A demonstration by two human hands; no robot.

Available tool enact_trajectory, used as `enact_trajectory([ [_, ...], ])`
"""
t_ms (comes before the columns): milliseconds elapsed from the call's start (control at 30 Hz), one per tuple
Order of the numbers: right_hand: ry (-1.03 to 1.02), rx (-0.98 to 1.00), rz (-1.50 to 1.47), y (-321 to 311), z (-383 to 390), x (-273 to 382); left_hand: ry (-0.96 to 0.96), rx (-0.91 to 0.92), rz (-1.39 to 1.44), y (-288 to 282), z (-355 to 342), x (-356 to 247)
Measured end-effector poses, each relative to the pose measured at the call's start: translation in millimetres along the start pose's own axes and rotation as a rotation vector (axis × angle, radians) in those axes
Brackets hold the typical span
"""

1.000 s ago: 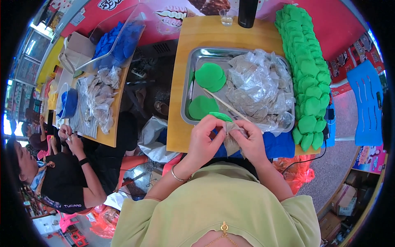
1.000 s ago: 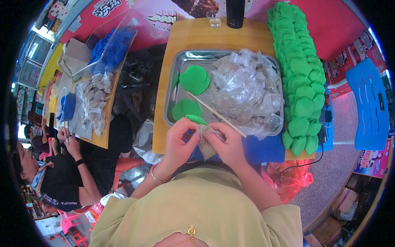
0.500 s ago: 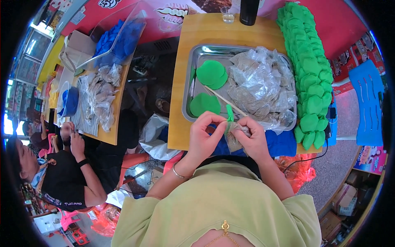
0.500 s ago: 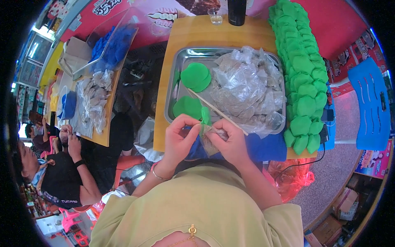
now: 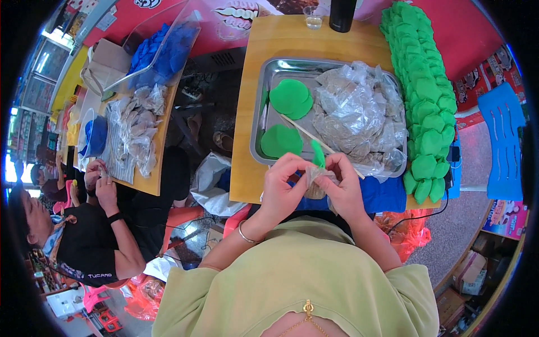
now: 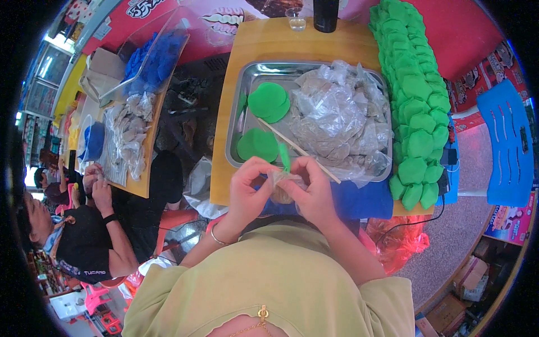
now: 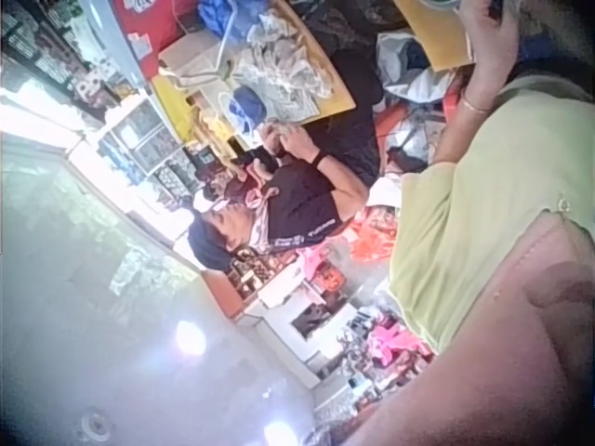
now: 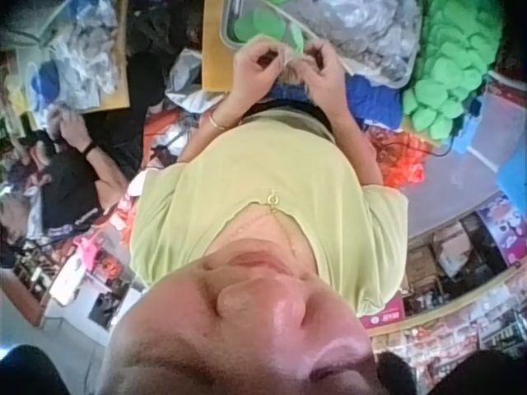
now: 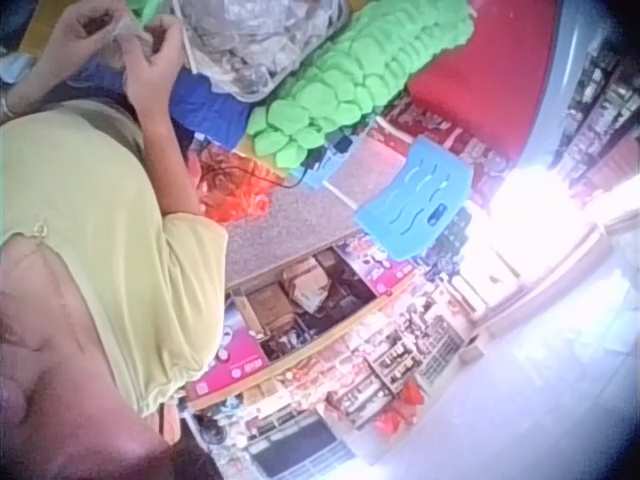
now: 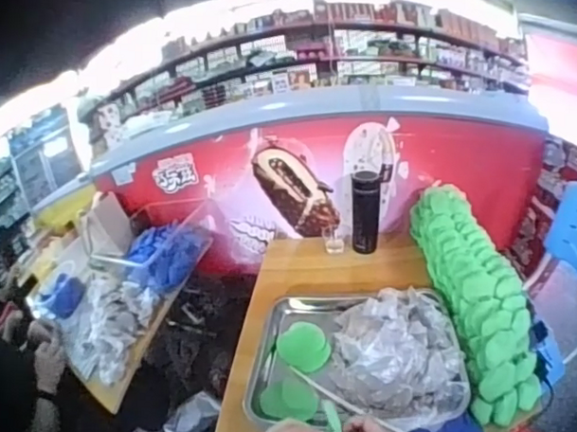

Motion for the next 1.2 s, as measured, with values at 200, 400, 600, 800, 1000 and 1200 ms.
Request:
enact_trajectory([
  [200, 0.092, 0.016, -0.026, -5, -5, -6, -0.057, -0.001, 0.055, 1, 2, 5],
  [400, -0.037, -0.122, 0.221, -12, -4, -3, -0.146, -0.063, 0.207, 5, 7, 16],
  [600, -0.059, -0.189, 0.231, -14, -5, 3, -0.049, -0.055, 0.171, 6, 6, 10],
  [800, -0.155, -0.251, 0.45, -5, -3, 18, 0.125, 0.081, -0.106, 8, 7, -5],
  [1000, 0.038, -0.149, 0.3, -16, -11, -9, 0.194, 0.098, -0.173, 11, -1, -15],
  [1200, 0.203, 0.044, 0.175, -10, -13, -18, 0.041, 0.07, 0.085, 8, 10, 22],
])
Point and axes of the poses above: each hand's wrist, its own z-axis away from the middle knuckle, its own y-axis out of the palm, x = y × z, the point moved 8 cm from there along -z, towards the middle knuckle, and after that the axes turned 15 degrees about y, right-handed, at the moved point
